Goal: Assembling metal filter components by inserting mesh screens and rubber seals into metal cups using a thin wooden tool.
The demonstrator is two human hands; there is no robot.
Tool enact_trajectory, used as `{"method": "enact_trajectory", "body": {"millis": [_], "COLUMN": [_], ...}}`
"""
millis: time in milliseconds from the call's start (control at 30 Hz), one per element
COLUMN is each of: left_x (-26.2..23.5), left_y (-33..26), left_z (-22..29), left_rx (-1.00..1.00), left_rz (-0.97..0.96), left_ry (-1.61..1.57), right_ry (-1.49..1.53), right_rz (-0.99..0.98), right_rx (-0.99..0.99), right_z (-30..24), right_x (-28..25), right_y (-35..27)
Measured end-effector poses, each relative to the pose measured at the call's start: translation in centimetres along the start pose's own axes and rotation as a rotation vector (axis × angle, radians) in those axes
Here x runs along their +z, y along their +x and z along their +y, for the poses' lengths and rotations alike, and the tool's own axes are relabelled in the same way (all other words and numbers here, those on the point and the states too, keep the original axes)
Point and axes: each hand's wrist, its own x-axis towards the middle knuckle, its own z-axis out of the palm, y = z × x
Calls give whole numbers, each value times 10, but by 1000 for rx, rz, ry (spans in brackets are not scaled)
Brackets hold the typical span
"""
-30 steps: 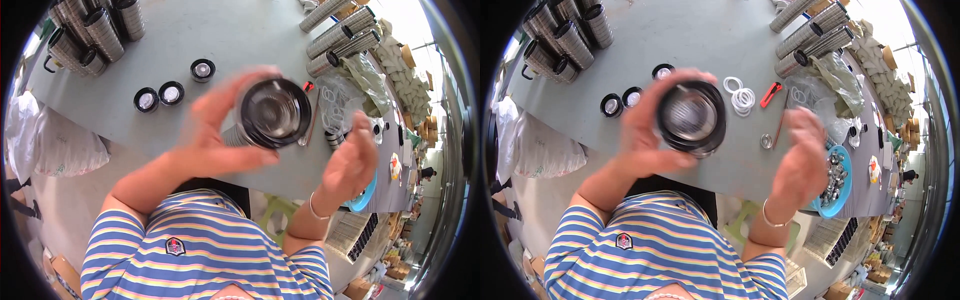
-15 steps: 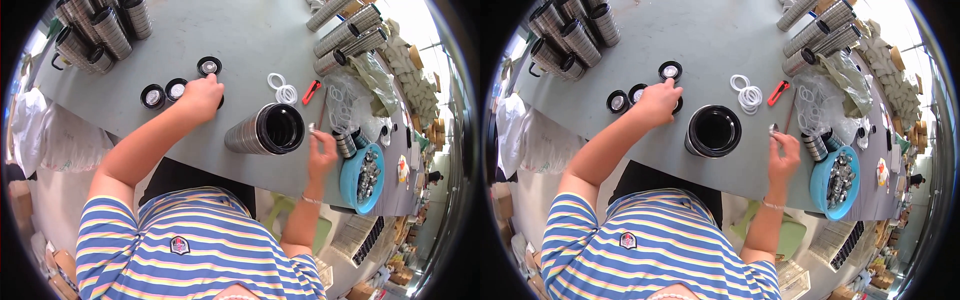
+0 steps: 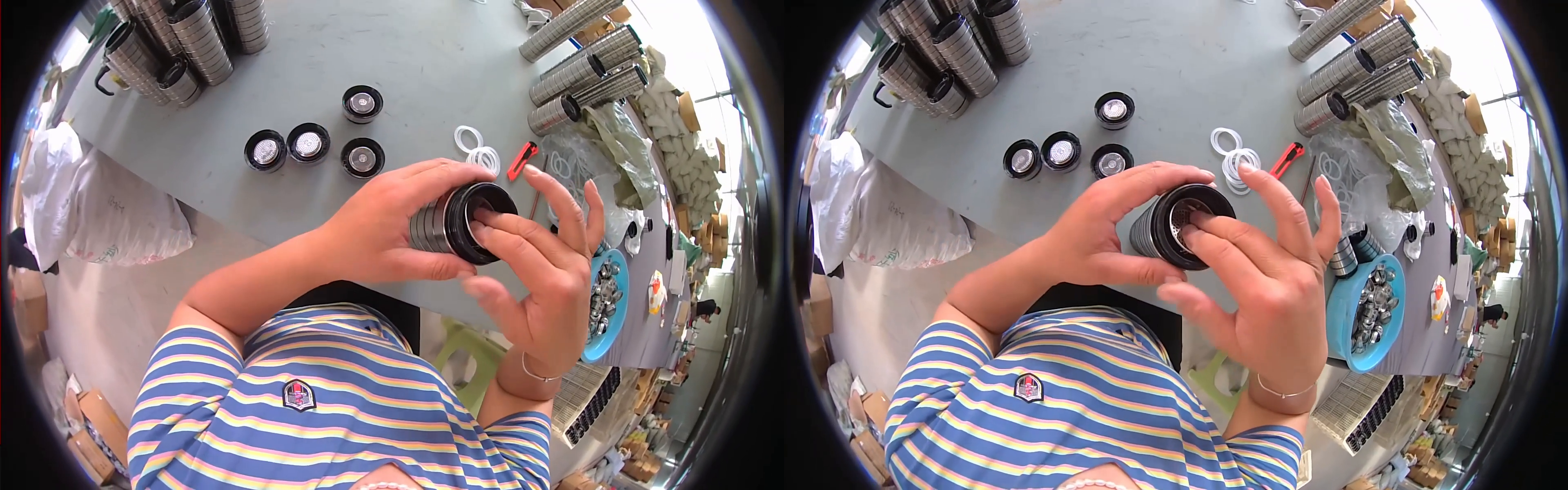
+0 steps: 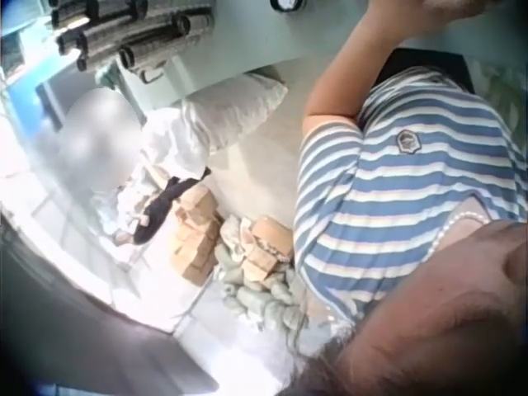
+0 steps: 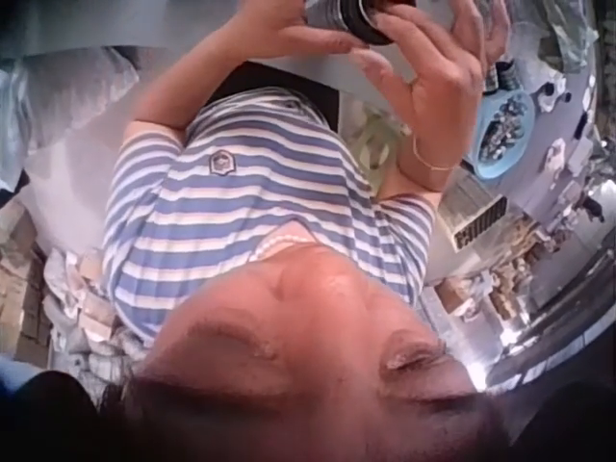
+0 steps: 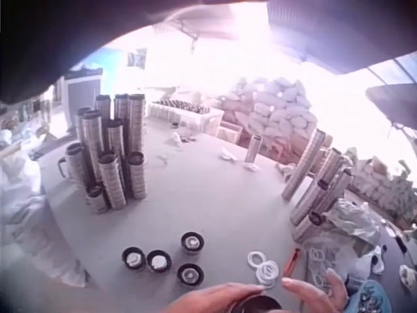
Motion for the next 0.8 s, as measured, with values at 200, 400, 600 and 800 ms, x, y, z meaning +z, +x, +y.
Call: {"method": "enact_trajectory", "body": {"millis": [200, 400, 600, 800], "left_x": [3, 9, 8, 15], "left_y": [-5, -3, -3, -4], "left_z": [-6, -5, -2, -9], "left_rx": [64, 50, 23, 25], "left_rz": [55, 31, 74, 85], "left_ry": [39, -14, 37, -35], "right_ry": [-184, -244, -86, 157], "right_rz": [-65, 94, -20, 29], "right_rx": [-64, -25, 18, 28], "right_z": [-20, -18, -13, 5], "right_x": [5, 22, 6, 17], "right_y": [17, -11, 4, -8]}}
